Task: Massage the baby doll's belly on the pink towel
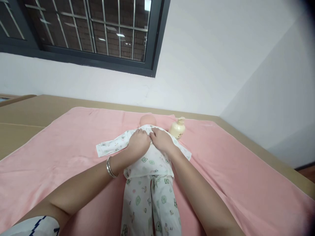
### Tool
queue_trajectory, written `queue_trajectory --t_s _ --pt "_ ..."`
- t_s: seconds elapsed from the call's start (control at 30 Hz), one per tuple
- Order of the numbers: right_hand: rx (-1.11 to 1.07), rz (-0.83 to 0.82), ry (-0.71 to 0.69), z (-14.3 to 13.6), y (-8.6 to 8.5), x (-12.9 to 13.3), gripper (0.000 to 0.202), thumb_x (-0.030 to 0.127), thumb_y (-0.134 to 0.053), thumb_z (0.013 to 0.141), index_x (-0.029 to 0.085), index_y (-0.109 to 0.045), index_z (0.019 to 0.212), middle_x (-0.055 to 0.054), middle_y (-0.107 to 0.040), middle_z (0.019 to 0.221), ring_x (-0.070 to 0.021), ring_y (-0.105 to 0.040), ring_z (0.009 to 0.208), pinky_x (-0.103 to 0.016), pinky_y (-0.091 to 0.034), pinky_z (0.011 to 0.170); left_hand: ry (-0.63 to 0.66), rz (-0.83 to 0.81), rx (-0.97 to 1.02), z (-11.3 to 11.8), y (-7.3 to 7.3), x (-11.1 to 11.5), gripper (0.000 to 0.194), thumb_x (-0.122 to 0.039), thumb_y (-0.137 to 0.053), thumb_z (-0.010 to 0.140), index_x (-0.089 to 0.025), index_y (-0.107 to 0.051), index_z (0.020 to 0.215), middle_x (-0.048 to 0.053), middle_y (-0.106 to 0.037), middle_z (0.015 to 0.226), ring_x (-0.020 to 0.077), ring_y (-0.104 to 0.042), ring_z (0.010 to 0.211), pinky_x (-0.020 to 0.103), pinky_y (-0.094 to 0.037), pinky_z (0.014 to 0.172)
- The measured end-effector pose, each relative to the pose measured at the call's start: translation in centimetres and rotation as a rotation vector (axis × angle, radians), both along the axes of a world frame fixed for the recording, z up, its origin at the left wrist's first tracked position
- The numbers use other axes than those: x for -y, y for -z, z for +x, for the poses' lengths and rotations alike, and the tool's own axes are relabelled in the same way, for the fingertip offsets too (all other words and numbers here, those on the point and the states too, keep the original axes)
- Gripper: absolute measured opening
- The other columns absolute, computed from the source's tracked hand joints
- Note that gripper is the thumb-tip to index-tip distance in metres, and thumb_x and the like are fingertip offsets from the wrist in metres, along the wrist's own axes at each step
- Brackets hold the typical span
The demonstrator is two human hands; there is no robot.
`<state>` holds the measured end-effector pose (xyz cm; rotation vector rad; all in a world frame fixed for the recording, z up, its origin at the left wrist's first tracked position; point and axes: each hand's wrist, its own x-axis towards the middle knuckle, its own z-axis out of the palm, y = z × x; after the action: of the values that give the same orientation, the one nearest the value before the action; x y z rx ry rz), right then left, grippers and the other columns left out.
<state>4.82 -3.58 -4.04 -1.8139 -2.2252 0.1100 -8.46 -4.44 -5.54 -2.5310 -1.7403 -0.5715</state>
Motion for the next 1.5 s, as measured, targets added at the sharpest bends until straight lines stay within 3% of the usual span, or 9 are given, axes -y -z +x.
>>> queue_trajectory --t_s 0.13,0.33,0.5,0.63,0.9,1.5 --pt "-0.026 0.034 -0.024 0.5 0.5 -0.8 0.035 0.029 -0.033 0.100 0.014 -0.059 0.116 -0.014 -0.060 0.135 -0.0249 -0.052 0.125 -0.034 -0.037 0.100 0.008 -0.075 0.087 -0.5 -0.3 -0.5 0.034 -0.026 -0.037 0.095 -0.011 -0.068 0.096 0.018 -0.071 0.107 0.0296 -0.064 0.107 0.038 -0.048 0.093" --pt "0.072 0.013 0.037 -1.4 -0.3 1.2 0.035 0.025 -0.032 0.099 0.011 -0.062 0.112 -0.018 -0.068 0.118 -0.0278 -0.059 0.113 -0.035 -0.040 0.096 0.071 -0.182 0.190 -1.8 0.3 -3.5 0.047 -0.037 -0.028 0.098 -0.012 -0.067 0.106 0.016 -0.070 0.118 0.0278 -0.064 0.111 0.038 -0.047 0.097" --pt "0.004 -0.016 0.050 -0.9 -0.1 0.8 0.037 0.030 -0.030 0.099 0.016 -0.063 0.109 -0.014 -0.068 0.117 -0.0279 -0.062 0.106 -0.036 -0.045 0.086 -0.015 -0.036 0.087 -0.8 1.0 -2.2 0.045 -0.030 -0.027 0.098 -0.008 -0.066 0.106 0.019 -0.069 0.114 0.0318 -0.063 0.111 0.044 -0.045 0.099" --pt "-0.042 -0.002 0.042 0.1 0.6 -0.5 0.039 0.034 -0.030 0.099 0.016 -0.061 0.116 -0.014 -0.063 0.129 -0.0278 -0.057 0.119 -0.038 -0.041 0.098 -0.043 0.034 0.115 -0.2 1.8 -1.8 0.039 -0.027 -0.031 0.097 -0.009 -0.064 0.106 0.017 -0.068 0.113 0.0318 -0.061 0.112 0.045 -0.043 0.102" --pt "-0.062 -0.005 0.041 -0.1 1.0 -0.7 0.044 0.033 -0.030 0.099 0.012 -0.057 0.128 -0.016 -0.053 0.144 -0.0279 -0.044 0.136 -0.041 -0.031 0.111 -0.050 0.043 0.173 -0.3 2.4 -2.4 0.034 -0.028 -0.034 0.096 -0.013 -0.063 0.106 0.014 -0.068 0.114 0.0297 -0.060 0.112 0.043 -0.044 0.101" --pt "-0.054 0.003 0.034 0.0 0.8 -0.7 0.043 0.033 -0.031 0.099 0.012 -0.058 0.124 -0.016 -0.057 0.140 -0.0278 -0.049 0.130 -0.039 -0.033 0.107 -0.045 0.014 0.170 -0.3 2.2 -2.4 0.034 -0.028 -0.034 0.096 -0.013 -0.062 0.107 0.014 -0.068 0.114 0.0290 -0.059 0.113 0.042 -0.042 0.102"
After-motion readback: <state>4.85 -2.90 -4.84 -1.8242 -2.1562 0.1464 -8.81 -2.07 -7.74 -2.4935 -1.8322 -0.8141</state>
